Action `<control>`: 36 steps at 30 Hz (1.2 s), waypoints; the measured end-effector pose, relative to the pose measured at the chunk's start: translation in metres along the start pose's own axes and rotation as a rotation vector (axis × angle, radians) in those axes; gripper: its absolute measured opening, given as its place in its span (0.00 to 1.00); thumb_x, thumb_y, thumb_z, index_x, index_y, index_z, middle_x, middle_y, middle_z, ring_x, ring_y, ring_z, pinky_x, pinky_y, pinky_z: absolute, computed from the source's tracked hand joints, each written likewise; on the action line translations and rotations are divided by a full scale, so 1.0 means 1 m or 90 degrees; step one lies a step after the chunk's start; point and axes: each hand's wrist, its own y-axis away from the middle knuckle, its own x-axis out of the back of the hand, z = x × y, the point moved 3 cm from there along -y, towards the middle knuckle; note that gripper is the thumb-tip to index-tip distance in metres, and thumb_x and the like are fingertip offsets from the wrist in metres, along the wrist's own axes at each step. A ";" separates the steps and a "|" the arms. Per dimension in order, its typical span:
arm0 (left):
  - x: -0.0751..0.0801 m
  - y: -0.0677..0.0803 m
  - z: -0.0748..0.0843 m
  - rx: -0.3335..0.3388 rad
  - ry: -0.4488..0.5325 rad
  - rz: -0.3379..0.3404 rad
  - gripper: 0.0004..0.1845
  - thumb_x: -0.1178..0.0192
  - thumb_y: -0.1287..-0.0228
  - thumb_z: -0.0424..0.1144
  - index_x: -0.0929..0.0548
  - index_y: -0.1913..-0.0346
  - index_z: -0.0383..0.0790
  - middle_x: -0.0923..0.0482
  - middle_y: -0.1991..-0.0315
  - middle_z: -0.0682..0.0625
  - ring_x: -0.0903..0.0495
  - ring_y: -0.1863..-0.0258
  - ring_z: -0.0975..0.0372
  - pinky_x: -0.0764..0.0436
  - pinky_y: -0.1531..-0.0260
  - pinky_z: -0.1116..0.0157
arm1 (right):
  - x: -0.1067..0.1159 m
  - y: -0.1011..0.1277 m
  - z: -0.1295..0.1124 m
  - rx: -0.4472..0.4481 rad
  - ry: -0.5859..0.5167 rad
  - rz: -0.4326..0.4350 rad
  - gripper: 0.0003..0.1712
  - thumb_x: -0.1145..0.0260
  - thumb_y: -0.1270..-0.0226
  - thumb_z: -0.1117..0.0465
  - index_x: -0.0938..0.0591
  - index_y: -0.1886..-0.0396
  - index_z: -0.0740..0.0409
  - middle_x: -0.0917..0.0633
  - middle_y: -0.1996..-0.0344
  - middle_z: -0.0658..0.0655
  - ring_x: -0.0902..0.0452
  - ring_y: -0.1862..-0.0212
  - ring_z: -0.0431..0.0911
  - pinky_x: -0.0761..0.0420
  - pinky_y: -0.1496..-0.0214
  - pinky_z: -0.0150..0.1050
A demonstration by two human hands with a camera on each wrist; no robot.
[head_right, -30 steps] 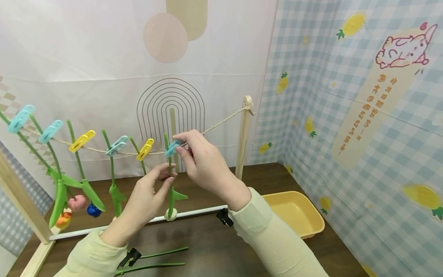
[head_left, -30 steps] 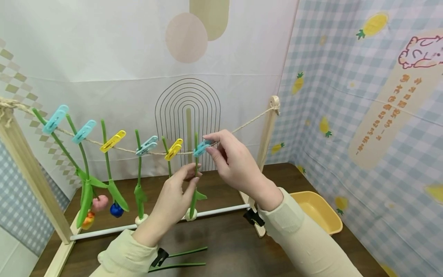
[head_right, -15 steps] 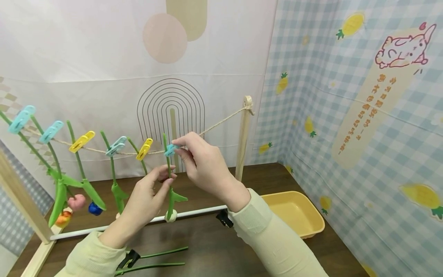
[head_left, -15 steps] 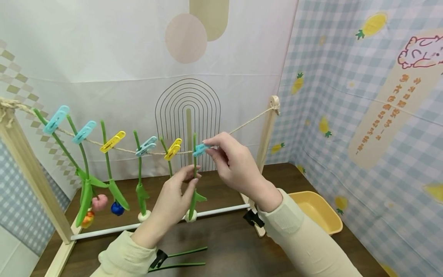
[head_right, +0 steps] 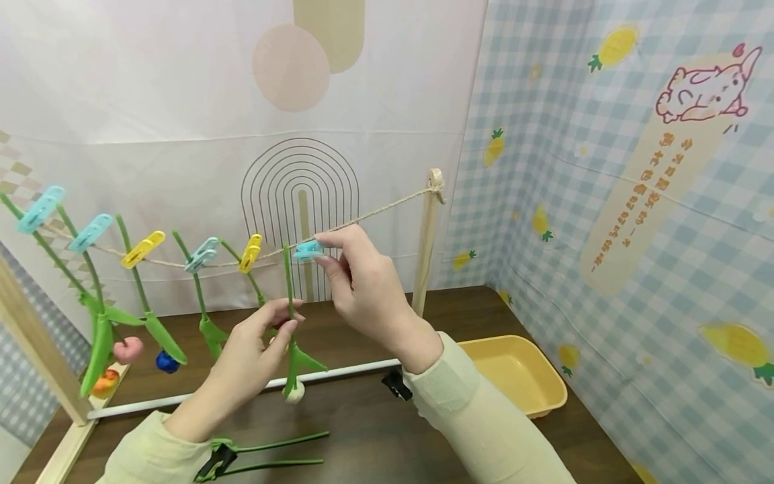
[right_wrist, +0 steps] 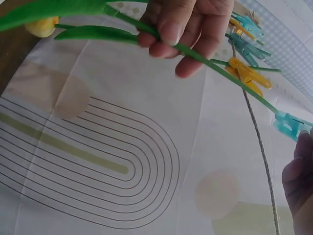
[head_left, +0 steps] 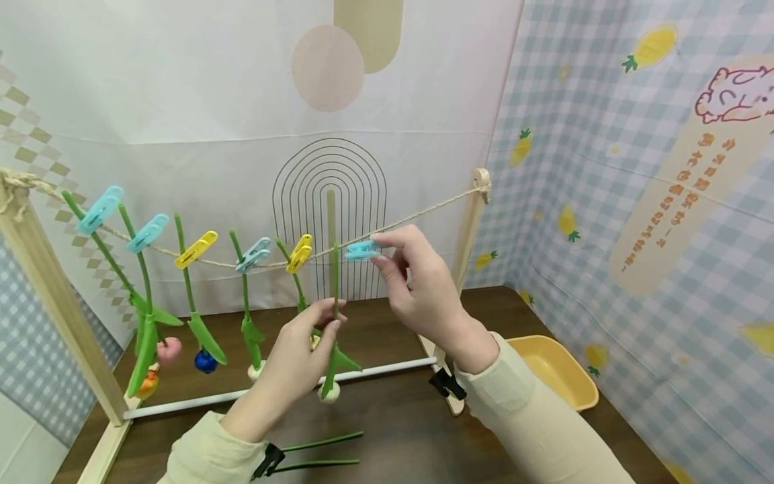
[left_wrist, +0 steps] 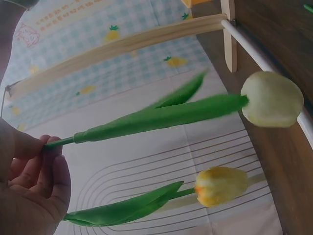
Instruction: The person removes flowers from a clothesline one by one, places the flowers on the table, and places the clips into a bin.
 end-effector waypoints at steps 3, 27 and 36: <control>0.002 0.004 -0.002 0.007 0.001 -0.010 0.14 0.42 0.33 0.27 0.22 0.47 0.39 0.19 0.61 0.55 0.19 0.59 0.65 0.20 0.62 0.64 | 0.000 0.004 0.003 -0.002 -0.006 -0.018 0.16 0.37 0.35 0.71 0.27 0.49 0.67 0.27 0.70 0.54 0.35 0.77 0.38 0.32 0.77 0.30; 0.009 0.044 -0.008 0.031 -0.189 -0.148 0.13 0.39 0.35 0.28 0.17 0.49 0.40 0.22 0.65 0.58 0.23 0.66 0.67 0.23 0.63 0.60 | 0.000 0.102 0.042 -0.192 0.030 -0.121 0.20 0.33 0.41 0.67 0.23 0.48 0.58 0.23 0.72 0.46 0.28 0.72 0.37 0.26 0.73 0.35; 0.006 0.071 -0.013 -0.015 -0.250 -0.209 0.16 0.41 0.39 0.25 0.16 0.50 0.41 0.25 0.67 0.61 0.29 0.69 0.68 0.28 0.66 0.64 | 0.014 0.152 0.058 -0.279 0.069 -0.141 0.20 0.31 0.40 0.68 0.22 0.48 0.59 0.26 0.60 0.55 0.29 0.70 0.41 0.25 0.72 0.32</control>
